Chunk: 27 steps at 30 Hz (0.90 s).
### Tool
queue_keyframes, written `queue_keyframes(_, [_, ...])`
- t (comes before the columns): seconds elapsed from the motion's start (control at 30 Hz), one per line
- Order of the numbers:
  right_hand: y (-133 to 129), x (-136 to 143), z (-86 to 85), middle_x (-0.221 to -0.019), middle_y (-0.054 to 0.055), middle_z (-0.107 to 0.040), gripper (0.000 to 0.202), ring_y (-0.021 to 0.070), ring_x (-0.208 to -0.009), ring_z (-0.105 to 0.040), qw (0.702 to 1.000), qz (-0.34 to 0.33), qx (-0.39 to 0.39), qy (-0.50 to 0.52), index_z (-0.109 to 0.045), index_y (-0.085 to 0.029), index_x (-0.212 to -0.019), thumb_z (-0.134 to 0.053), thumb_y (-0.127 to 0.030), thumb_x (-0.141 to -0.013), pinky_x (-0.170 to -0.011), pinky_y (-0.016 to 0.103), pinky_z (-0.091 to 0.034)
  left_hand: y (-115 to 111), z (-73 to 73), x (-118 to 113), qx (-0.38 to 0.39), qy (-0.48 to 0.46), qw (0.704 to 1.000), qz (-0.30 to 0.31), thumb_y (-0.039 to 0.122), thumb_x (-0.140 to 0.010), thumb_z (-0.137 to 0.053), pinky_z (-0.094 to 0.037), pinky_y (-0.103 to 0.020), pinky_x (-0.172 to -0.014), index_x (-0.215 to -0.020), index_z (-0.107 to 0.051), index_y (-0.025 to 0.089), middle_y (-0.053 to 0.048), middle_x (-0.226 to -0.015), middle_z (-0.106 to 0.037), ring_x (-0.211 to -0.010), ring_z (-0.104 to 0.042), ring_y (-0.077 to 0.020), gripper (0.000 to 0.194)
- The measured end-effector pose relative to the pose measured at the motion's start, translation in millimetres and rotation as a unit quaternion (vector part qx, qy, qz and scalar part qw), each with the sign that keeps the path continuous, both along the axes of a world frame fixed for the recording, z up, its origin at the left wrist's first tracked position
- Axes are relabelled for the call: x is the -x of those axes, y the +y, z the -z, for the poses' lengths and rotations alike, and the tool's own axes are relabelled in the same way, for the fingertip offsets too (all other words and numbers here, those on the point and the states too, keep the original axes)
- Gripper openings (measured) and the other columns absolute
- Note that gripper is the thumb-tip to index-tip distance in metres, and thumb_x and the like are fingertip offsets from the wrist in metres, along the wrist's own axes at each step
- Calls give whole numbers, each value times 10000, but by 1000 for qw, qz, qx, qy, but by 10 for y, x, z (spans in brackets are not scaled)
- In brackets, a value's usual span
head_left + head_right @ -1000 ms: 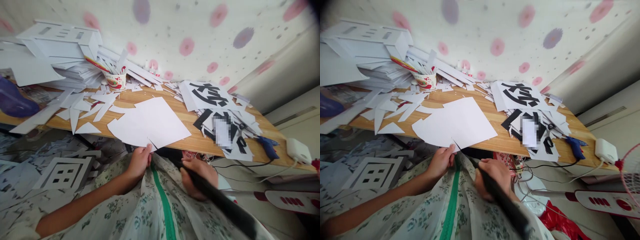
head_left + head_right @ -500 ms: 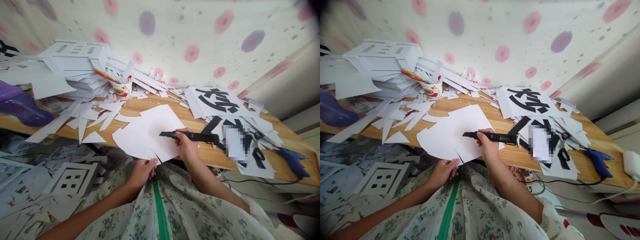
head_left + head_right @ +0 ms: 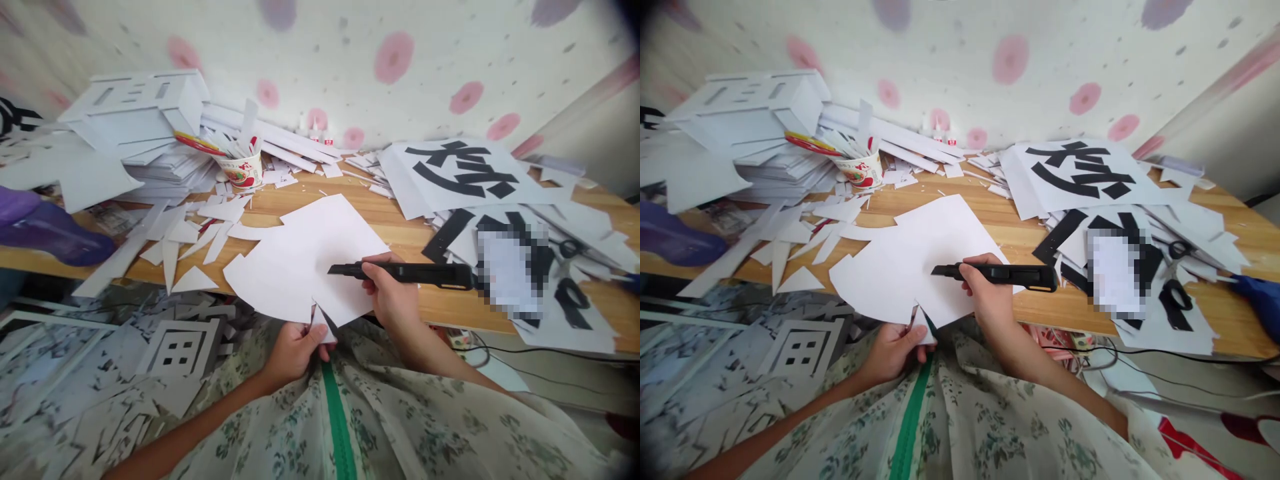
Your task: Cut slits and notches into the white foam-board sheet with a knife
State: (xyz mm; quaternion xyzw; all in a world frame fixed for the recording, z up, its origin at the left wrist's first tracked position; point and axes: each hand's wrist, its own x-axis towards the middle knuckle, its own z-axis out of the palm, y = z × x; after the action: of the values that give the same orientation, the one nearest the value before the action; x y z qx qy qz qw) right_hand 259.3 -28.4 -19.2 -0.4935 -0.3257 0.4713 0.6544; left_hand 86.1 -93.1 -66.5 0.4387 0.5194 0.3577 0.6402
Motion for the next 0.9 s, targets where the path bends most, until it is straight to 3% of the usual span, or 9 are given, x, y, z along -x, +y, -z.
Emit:
queue_keyframes(0.13, [-15, 8, 30, -516, -66, -574, 125, 95, -444, -505, 1000, -6, 7, -24, -660, -198, -729, -739, -268, -662, -425, 211, -373, -1, 2, 11, 28, 18, 999, 26, 560, -706, -628, -350, -227, -406, -829, -632, 142, -11, -593, -640, -379, -450, -90, 435])
queue_keyframes(0.33, [-38, -15, 91, -520, -54, -573, 163, 119, -471, -522, 999, -22, 7, -42, -666, -197, -759, -736, -320, -679, -453, 226, -391, -8, 2, 186, -2, 53, 993, 102, 501, -648, -680, -360, -216, -462, -974, -624, 169, 40, -608, -560, -506, -482, -117, 469])
queue_keyframes(0.53, [-65, -17, 134, -534, -26, -597, 229, 149, -492, -551, 993, -48, 24, -105, -684, -191, -798, -719, -391, -692, -468, 246, -425, -64, -357, 521, -105, 134, 970, 174, 532, -669, -688, -427, -238, -625, -870, -728, 208, 12, -707, -613, -644, -515, -142, 384])
queue_keyframes(0.6, [-72, -12, 148, -536, -19, -603, 258, 163, -495, -562, 990, -60, 30, -126, -688, -191, -789, -724, -419, -674, -471, 259, -438, 158, -621, 645, -114, 202, 967, 102, 511, -708, -657, -478, -282, -706, -983, -711, 218, -14, -788, -660, -740, -585, -195, 405])
queue_keyframes(0.67, [-83, -14, 153, -560, -11, -617, 279, 171, -518, -576, 988, -51, 29, -140, -688, -196, -797, -708, -451, -686, -488, 263, -451, 494, -924, 816, -146, 250, 956, -50, 515, -782, -548, -500, -344, -803, -1139, -654, 218, -55, -943, -690, -882, -620, -245, 476])
queue_keyframes(0.77, [-101, -28, 161, -579, -5, -629, 305, 176, -529, -589, 985, -57, 32, -158, -690, -201, -799, -706, -480, -675, -506, 267, -468, 907, -1214, 1106, -291, 354, 857, -236, 530, -709, -625, -379, -425, -1052, -1279, -553, 197, -123, -1285, -596, -1232, -501, -307, 664])
queue_keyframes(0.8, [-104, -30, 167, -575, -5, -627, 310, 179, -525, -591, 985, -55, 35, -161, -692, -203, -797, -710, -483, -665, -503, 269, -471, 954, -1220, 1175, -313, 371, 836, -258, 530, -688, -640, -383, -425, -1052, -1289, -541, 184, -137, -1352, -553, -1265, -480, -317, 701])
queue_keyframes(0.83, [-107, -30, 174, -565, -5, -622, 310, 182, -516, -591, 985, -48, 38, -160, -693, -206, -793, -713, -485, -657, -496, 270, -472, 944, -1177, 1220, -317, 362, 840, -252, 533, -691, -636, -433, -402, -1001, -1245, -570, 186, -130, -1328, -577, -1212, -530, -306, 658])
queue_keyframes(0.9, [-106, -17, 185, -547, -10, -610, 298, 183, -498, -585, 987, -29, 40, -150, -694, -213, -779, -712, -482, -652, -486, 271, -472, 782, -974, 1235, -288, 342, 872, -198, 554, -744, -599, -528, -331, -737, -897, -679, 195, -68, -857, -723, -794, -665, -238, 399])
